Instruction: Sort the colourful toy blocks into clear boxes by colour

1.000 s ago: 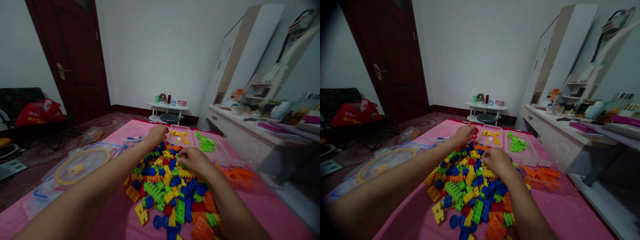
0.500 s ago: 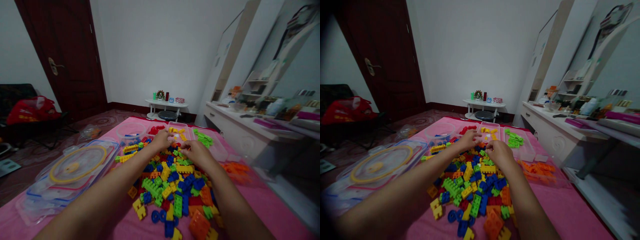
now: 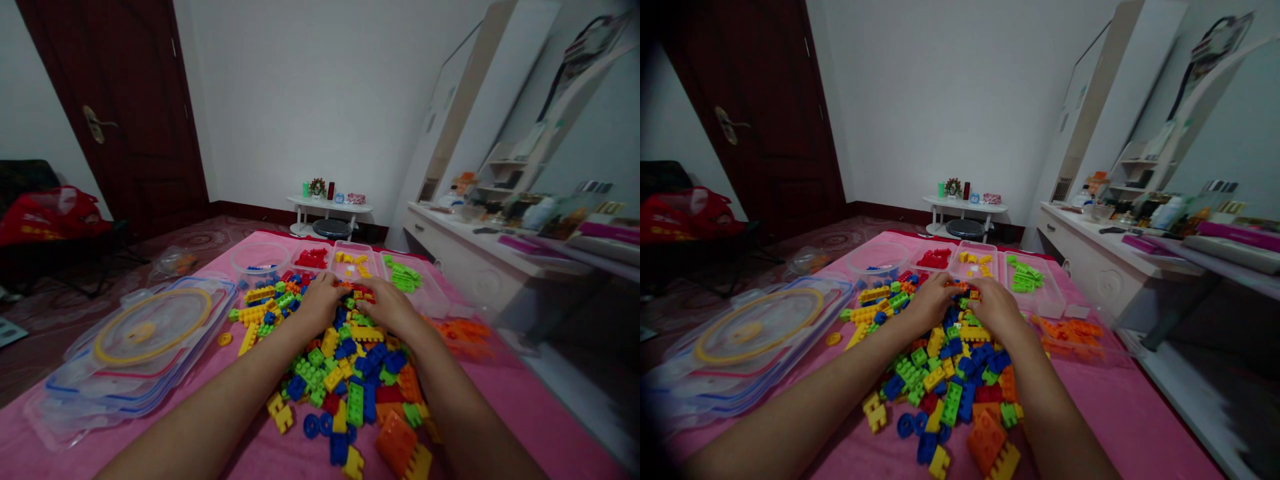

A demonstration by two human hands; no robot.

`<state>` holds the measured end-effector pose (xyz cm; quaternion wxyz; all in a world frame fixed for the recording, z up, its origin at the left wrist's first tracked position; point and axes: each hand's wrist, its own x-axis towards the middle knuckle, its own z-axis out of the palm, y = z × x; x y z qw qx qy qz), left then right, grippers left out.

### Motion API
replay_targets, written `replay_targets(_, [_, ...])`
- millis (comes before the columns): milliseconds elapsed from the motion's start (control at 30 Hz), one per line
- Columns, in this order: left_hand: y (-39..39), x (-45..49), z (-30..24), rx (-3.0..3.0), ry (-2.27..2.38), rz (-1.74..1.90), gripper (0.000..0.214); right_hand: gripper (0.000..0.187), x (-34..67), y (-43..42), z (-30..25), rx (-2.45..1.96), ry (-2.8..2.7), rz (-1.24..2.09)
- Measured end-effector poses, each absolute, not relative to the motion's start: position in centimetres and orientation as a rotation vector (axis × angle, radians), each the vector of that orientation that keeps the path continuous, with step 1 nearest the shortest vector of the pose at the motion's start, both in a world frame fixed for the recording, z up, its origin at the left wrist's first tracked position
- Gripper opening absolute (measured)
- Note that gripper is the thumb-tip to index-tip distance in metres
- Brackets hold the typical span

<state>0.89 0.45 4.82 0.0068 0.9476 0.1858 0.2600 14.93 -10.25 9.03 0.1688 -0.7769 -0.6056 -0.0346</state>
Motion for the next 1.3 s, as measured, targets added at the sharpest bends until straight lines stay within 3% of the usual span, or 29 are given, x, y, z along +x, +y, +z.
replay_targets(167, [0.1, 0.6, 5.2, 2.865, 0.605, 0.890, 0.024, 0.010, 13.8, -12.1, 12.2, -2.408, -1.776, 0.084])
replay_targets(267, [0.0, 0.6, 5.2, 2.856, 0.617, 0.943, 0.021, 0.021, 12.7, -12.7, 12.7, -2.492, -1.890, 0.275])
replay_targets(367, [0.0, 0.6, 5.2, 2.850, 0.603, 0.953, 0.018, 0.033, 11.6, -12.6, 12.3, -2.581, -1.953, 0.247])
replay_targets(567, [-0.3, 0.5, 5.1, 2.780, 0.658, 0.925, 0.015, 0.018, 11.6, -12.7, 12.0, -2.573, -1.949, 0.221])
replay_targets(767, [-0.1, 0.7, 4.8, 2.690, 0.660, 0.939, 0.016, 0.005, 15.0, -13.2, 12.9, -2.200, -1.816, 0.309])
replay_targets(967, [0.3, 0.7, 4.4, 2.656, 0.637, 0.898, 0.023, 0.014, 16.1, -12.7, 13.2, -1.810, -1.486, 0.354])
replay_targets(1200, [0.3, 0.7, 4.4, 2.645, 0.652, 0.868, 0.024, 0.014, 16.9, -13.6, 13.1, -1.932, -1.708, 0.626])
replay_targets(1300, [0.2, 0.6, 4.5, 2.642, 0.646, 0.868, 0.023, 0.014, 17.0, -13.1, 12.7, -1.932, -1.573, 0.473])
